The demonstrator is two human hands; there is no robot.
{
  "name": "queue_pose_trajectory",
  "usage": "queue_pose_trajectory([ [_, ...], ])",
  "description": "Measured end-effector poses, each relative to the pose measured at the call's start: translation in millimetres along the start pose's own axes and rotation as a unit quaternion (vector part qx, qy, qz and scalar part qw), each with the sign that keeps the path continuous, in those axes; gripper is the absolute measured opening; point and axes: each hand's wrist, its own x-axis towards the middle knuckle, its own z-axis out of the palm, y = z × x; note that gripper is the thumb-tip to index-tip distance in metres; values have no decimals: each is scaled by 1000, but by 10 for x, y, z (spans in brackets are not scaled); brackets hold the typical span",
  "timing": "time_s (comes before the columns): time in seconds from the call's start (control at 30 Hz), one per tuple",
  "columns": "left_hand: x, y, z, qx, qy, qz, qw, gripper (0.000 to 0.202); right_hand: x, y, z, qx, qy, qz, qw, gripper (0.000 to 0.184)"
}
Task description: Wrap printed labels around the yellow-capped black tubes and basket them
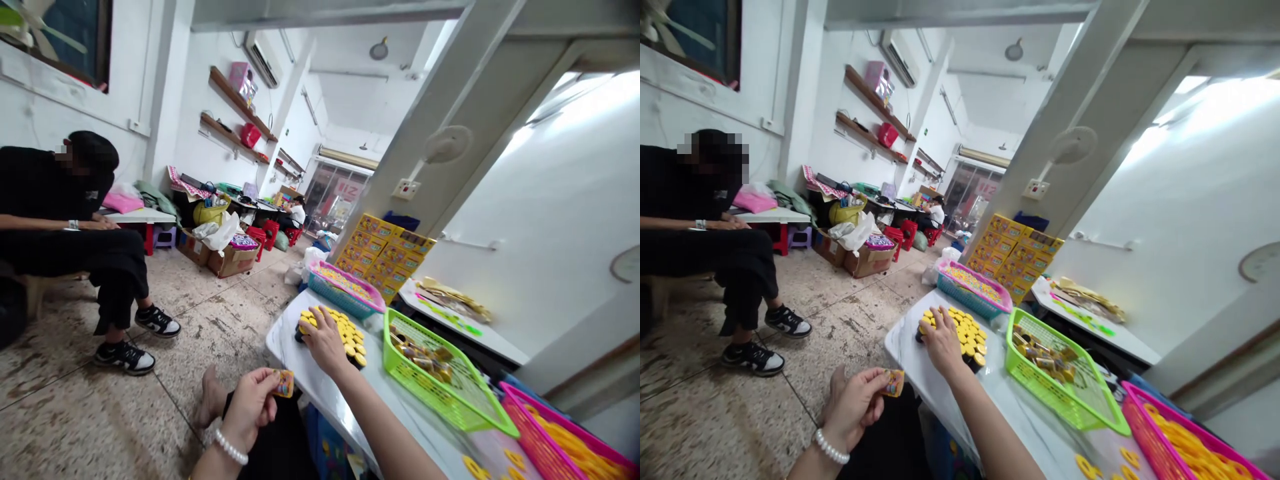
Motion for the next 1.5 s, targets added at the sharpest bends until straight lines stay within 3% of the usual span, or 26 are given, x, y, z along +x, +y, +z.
queue_pose_trajectory([
  [0.13,28,24,-49,-69,-7,-23,997,36,-46,-47,-144,66,26,-16,997,26],
  [0.23,22,42,-67,-110,8,-49,993,22,-251,-206,-362,234,64,58,968,19],
  [0.3,18,43,-72,-142,14,-57,988,16,-436,-342,-483,391,34,152,907,25],
  [0.43,33,5,-66,-159,7,-91,983,14,-772,-591,-583,615,-71,300,726,36],
  [0.53,40,-28,-49,-156,-1,-108,982,15,-903,-689,-562,652,-76,341,673,37],
  [0.6,39,-37,-38,-155,-10,-114,981,15,-930,-715,-538,652,-63,357,666,36],
  [0.77,41,-35,-22,-160,-16,-114,980,14,-910,-765,-515,608,-29,363,706,33],
  [0.93,25,-58,4,-160,-18,-89,983,20,-894,-858,-497,597,-39,363,714,34],
  [1.1,20,-98,3,-160,-6,-55,986,28,-917,-947,-432,568,14,361,740,32],
  [1.3,-13,-73,-5,-129,-10,-25,991,39,-979,-996,-377,624,34,323,711,31],
  [1.4,-37,-51,17,-96,4,18,995,45,-1032,-984,-375,619,75,319,714,30],
  [1.5,-50,-27,13,-73,54,57,994,50,-1094,-972,-389,600,109,314,728,30],
])
